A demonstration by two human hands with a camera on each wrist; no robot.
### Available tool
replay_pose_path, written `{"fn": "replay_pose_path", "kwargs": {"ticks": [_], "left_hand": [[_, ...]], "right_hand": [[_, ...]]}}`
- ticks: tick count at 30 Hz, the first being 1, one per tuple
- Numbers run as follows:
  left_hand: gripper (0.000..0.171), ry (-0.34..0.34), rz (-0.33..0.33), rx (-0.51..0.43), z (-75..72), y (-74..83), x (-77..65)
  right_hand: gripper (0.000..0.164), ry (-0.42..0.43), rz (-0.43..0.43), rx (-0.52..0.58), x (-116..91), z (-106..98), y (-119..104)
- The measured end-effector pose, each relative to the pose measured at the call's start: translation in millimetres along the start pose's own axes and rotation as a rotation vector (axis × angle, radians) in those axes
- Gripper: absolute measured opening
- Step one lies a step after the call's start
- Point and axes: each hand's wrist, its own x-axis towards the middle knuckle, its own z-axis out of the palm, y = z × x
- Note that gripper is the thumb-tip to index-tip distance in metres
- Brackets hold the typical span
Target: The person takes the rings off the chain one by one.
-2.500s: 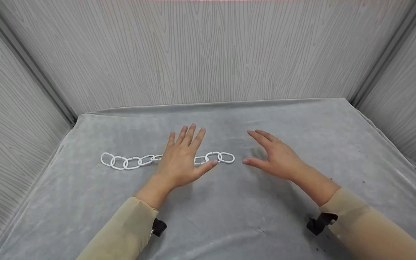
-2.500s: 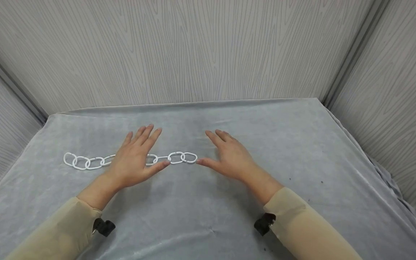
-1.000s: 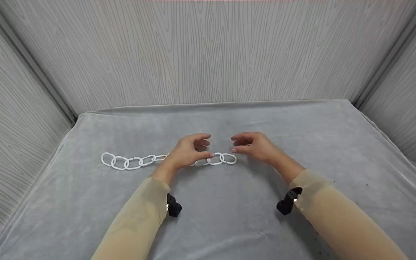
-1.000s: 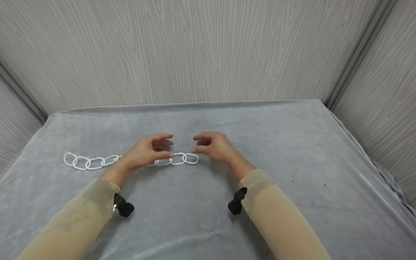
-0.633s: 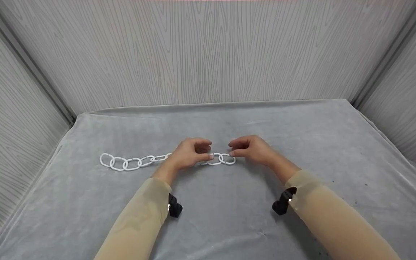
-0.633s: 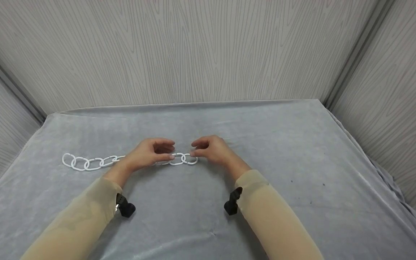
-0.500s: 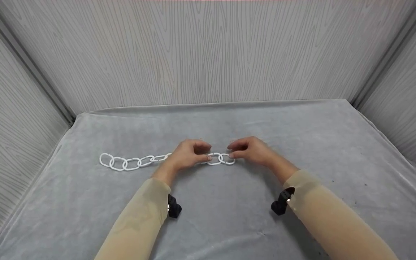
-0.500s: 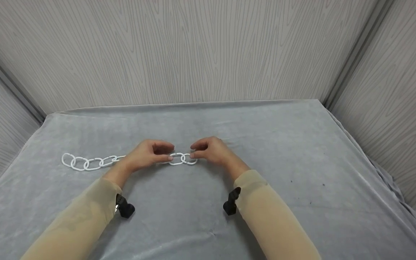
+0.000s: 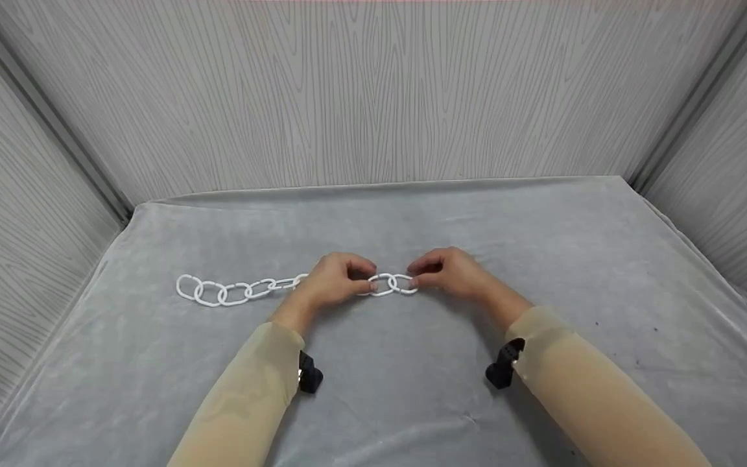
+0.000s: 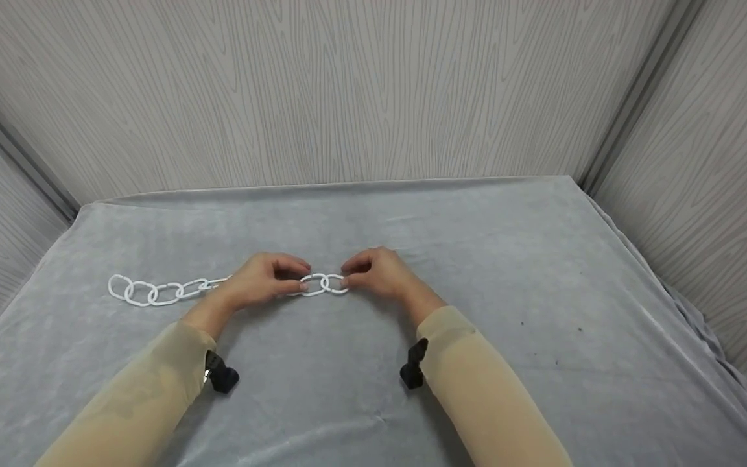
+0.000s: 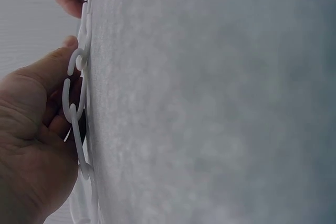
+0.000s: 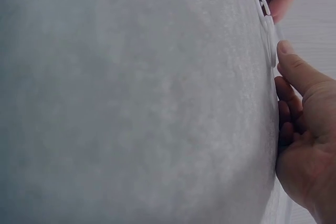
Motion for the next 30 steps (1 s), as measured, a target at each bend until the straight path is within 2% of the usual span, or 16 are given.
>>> {"fn": "replay_pose_path", "kwargs": {"ticks": [15,22,30], "left_hand": [[0.019,-0.025,0.019,0.034,0.1,-0.1,2.4],[0.018,-0.022,0.026,0.045,0.0,0.2,2.9],[0.014,0.007,0.001,0.039,0.8,-1.3,2.2]], "right_hand": [[0.027,-0.023,-0.059,-0.043,-1.7,2.0,-4.0],[0.024,-0.028,-0.059,-0.057,-0.5,2.0,-2.1],[0.021,-0.018,-0.110,-0.055,-2.6,3.3,-2.4]]}}
